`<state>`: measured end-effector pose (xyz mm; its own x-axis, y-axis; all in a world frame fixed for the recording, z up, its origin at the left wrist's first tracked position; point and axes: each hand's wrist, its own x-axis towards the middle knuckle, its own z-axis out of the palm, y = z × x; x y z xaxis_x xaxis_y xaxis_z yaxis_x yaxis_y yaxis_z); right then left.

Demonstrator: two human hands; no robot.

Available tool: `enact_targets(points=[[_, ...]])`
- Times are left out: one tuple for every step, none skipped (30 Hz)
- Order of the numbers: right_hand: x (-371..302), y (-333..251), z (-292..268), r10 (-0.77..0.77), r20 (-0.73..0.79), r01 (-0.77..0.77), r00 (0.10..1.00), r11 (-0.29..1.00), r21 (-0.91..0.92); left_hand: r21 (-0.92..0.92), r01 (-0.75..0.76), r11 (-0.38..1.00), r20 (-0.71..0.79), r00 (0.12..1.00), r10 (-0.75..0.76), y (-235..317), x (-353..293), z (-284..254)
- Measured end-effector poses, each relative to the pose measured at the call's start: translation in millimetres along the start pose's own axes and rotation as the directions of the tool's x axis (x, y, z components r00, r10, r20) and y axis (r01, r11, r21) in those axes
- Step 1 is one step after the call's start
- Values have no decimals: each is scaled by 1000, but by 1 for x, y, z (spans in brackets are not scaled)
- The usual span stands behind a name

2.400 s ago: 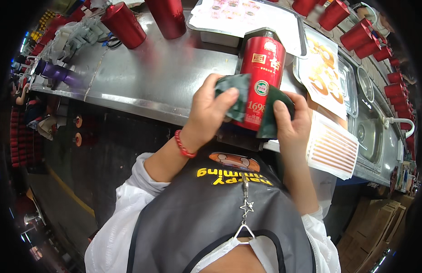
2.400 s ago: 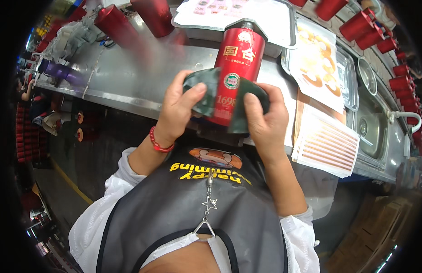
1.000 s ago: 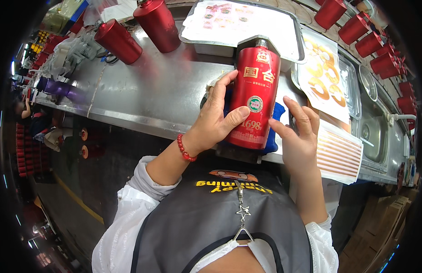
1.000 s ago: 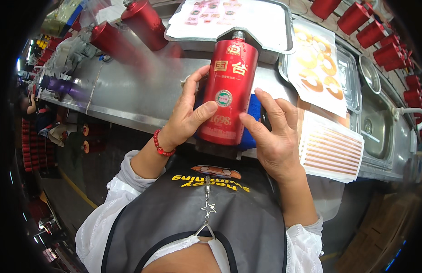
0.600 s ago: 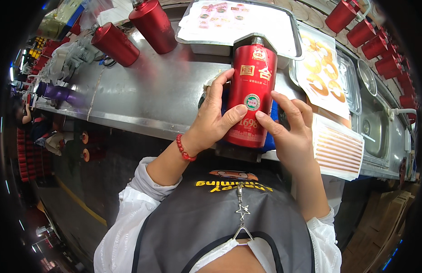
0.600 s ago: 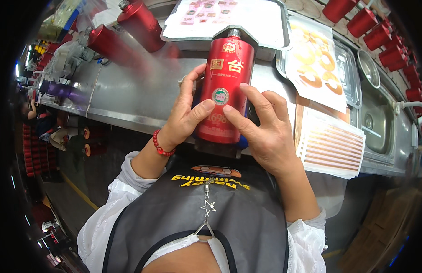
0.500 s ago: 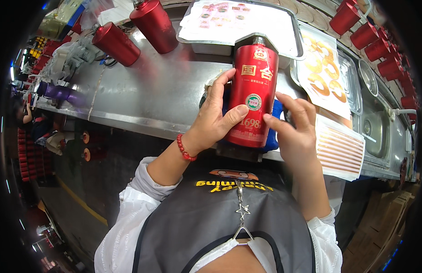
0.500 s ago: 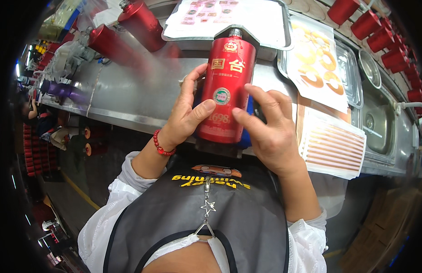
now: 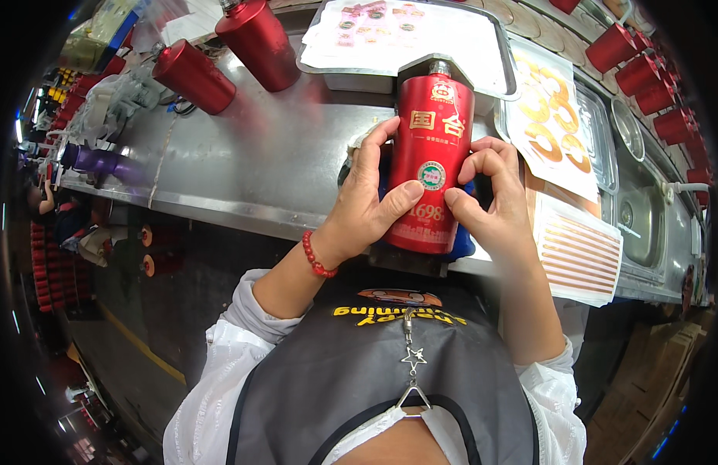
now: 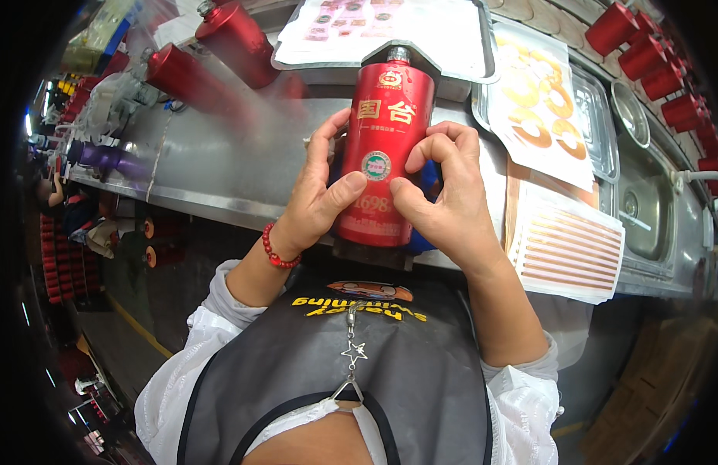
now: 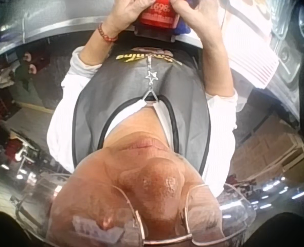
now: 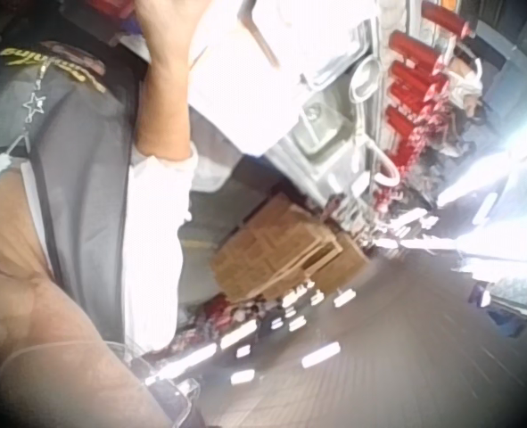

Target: The person applies circular and rectangular stickers to red cylindrical containers on a stainless steel workbench. They peel each sticker from its backing, align it on the container, and smooth it down with their fingers. The person handles several containers one at a time, rotating them to position the labels.

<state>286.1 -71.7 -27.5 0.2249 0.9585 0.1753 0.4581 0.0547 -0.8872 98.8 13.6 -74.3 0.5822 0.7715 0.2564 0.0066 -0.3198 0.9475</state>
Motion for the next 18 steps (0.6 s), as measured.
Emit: enact_targets(points=[[1,0,0,3,2,-3,1000,1000,-2,7,-4,1000,-5,1000,4,0,0,0],[1,0,-1,5,5,-5,1000,1000,-4,13,-9,1000,-9,1000,9,0,-1,0],[1,0,-1,11,6,-11,1000,1000,0,11,-10,1000,-8,1000,10,-1,-1,1],[1,-1,-1,17,8,-17,1000,1000,4,9,-10,1000,-7,1000,10,-1,-1,1],[1,-2,-2,22,10,-22,1000,1000,7,7,-11,1000,-7,1000,11,-1,-1,1],[1,-3,-2,45,13,-46,999,999,25,10,-11,1000,-7,1000,11,-1,-1,1],[1,-3,-3,69,16,-69,998,997,44,14,-11,1000,-8,1000,11,-1,-1,1],[1,-3,-4,92,20,-93,996,994,62,18,-11,1000,-8,1000,11,-1,-1,1],[1,-3,-4,60,20,-60,998,997,37,17,-14,1000,-10,1000,15,-1,-1,1],[0,-3,-3,29,21,-30,999,999,13,16,-16,1000,-11,1000,16,-1,-1,1],[0,-2,-3,-1,23,1,1000,1000,-11,16,-17,1000,-12,1000,17,-1,-1,2],[-1,-1,-3,-5,28,5,1000,1000,-5,17,-18,1000,-13,1000,18,0,-1,2],[-1,0,-4,-11,34,11,999,1000,0,18,-20,1000,-15,1000,20,0,-1,1],[-1,1,-4,-17,40,16,999,1000,6,20,-23,1000,-16,1000,23,0,-1,2],[-2,1,-5,-17,47,17,999,1000,7,22,-23,999,-14,1000,23,0,-1,2],[-3,1,-5,-18,53,18,998,1000,9,25,-24,999,-13,1000,24,-1,-1,2],[-4,1,-6,-19,59,19,998,1000,11,28,-24,999,-12,1000,25,-1,-1,2],[-4,1,-5,-23,60,22,998,1000,7,25,-27,999,-12,1000,28,-2,0,2]])
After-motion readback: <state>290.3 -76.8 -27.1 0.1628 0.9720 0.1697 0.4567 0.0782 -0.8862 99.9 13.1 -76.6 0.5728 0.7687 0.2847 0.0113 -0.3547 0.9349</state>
